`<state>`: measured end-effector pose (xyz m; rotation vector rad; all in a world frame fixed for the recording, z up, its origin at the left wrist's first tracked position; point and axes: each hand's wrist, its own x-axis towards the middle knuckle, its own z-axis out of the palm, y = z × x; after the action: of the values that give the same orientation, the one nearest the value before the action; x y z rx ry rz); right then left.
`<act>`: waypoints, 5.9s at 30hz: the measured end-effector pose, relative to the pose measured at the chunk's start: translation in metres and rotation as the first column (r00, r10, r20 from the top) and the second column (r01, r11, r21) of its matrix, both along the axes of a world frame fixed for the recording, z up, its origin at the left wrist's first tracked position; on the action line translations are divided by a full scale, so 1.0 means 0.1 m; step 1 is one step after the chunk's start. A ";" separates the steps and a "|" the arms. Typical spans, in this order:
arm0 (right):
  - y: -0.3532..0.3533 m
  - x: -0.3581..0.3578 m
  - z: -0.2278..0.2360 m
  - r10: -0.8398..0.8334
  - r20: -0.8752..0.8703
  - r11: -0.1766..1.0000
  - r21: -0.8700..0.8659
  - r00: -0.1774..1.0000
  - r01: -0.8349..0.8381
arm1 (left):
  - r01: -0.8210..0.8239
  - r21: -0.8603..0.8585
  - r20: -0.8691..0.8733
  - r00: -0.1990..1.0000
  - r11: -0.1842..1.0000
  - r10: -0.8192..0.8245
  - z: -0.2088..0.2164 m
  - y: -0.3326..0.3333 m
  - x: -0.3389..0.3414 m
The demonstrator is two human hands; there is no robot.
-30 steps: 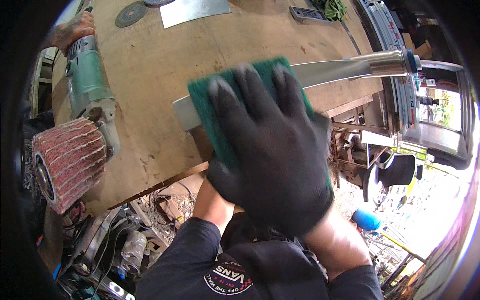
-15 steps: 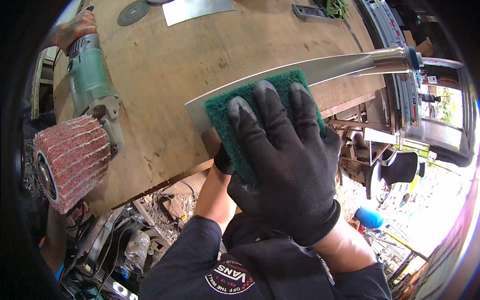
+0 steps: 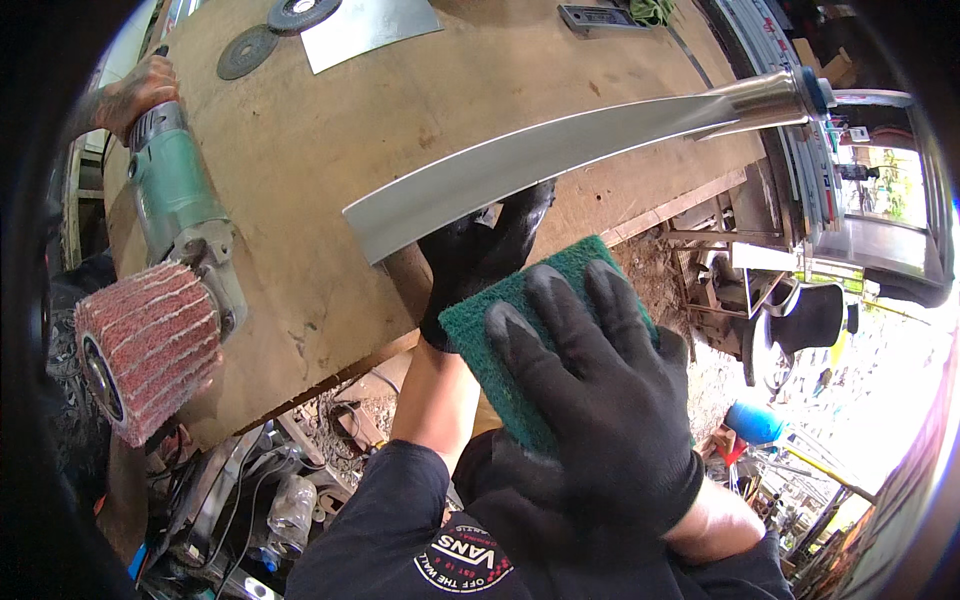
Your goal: The person uses a handheld angle grinder with a buffing wheel to polish a rectangular metal sign labeled 'PHOENIX'. After buffing, the person wipes the sign with a green scouring pad to remove residue and inspect the surface.
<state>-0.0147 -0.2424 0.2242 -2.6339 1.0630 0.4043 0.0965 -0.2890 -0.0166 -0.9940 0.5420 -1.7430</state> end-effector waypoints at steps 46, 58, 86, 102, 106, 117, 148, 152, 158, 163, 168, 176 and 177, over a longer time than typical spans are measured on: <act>-0.09 0.40 -0.29 0.098 0.087 0.964 -0.254 0.991 -0.073 | -0.224 0.030 0.365 0.910 0.974 0.197 -0.05 -0.01 -0.06; 0.09 -0.69 -0.10 -0.169 0.203 0.980 0.143 0.964 0.141 | -0.216 0.068 0.731 0.675 0.974 0.099 -0.03 0.08 -0.17; -1.25 -2.91 -0.76 -0.198 0.403 0.965 0.238 0.893 0.107 | -0.891 -0.343 0.763 -0.449 0.298 -0.465 0.44 0.40 -0.44; -2.08 -3.02 -1.37 0.147 0.472 0.976 0.075 0.869 -0.205 | -1.000 0.005 0.993 0.005 -0.006 0.120 1.34 0.51 -0.94; -2.30 -2.74 -1.27 0.252 0.493 0.963 -0.044 0.833 -0.266 | -0.981 -0.025 0.984 -0.058 -0.190 0.169 1.39 0.87 -1.07; -3.28 -1.39 -1.67 0.503 0.341 0.849 -0.367 0.794 -0.380 | -0.869 -0.102 0.946 -0.235 -0.484 0.223 1.37 1.36 -1.41; -2.43 -1.45 -1.93 -0.788 0.475 0.260 0.834 0.392 -0.487 | -0.961 0.264 0.875 0.276 -0.086 -0.398 0.73 1.13 -0.51; -2.46 -1.33 -1.91 -0.729 0.468 0.280 0.869 0.499 -0.407 | -0.918 0.393 0.834 0.379 -0.051 -0.402 0.77 1.24 -0.34; -2.45 -1.14 -1.87 -0.589 0.554 0.397 0.833 0.589 -0.386 | -0.836 0.547 0.813 0.514 0.053 -0.273 0.90 1.39 -0.28; -2.42 -1.06 -1.84 -0.560 0.579 0.527 0.801 0.592 -0.285 | -0.837 0.538 0.826 0.501 0.097 -0.259 0.99 1.43 -0.28; -2.48 -1.09 -1.94 -0.544 0.619 0.574 0.767 0.567 -0.287 | -0.853 0.506 0.853 0.472 0.129 -0.225 0.88 1.47 -0.29; -2.51 -1.23 -1.88 -0.603 0.570 0.555 0.802 0.557 -0.219 | -0.861 0.411 0.911 0.392 0.301 -0.125 0.73 1.43 -0.29; -2.49 -1.28 -1.84 -0.651 0.505 0.503 0.846 0.566 -0.177 | -0.864 0.432 0.901 0.401 0.257 -0.165 0.74 1.43 -0.27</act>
<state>-0.1425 -0.4913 0.0402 -1.3717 0.6497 -0.3142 0.0700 -0.1461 0.0572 0.6182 0.3854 -0.8281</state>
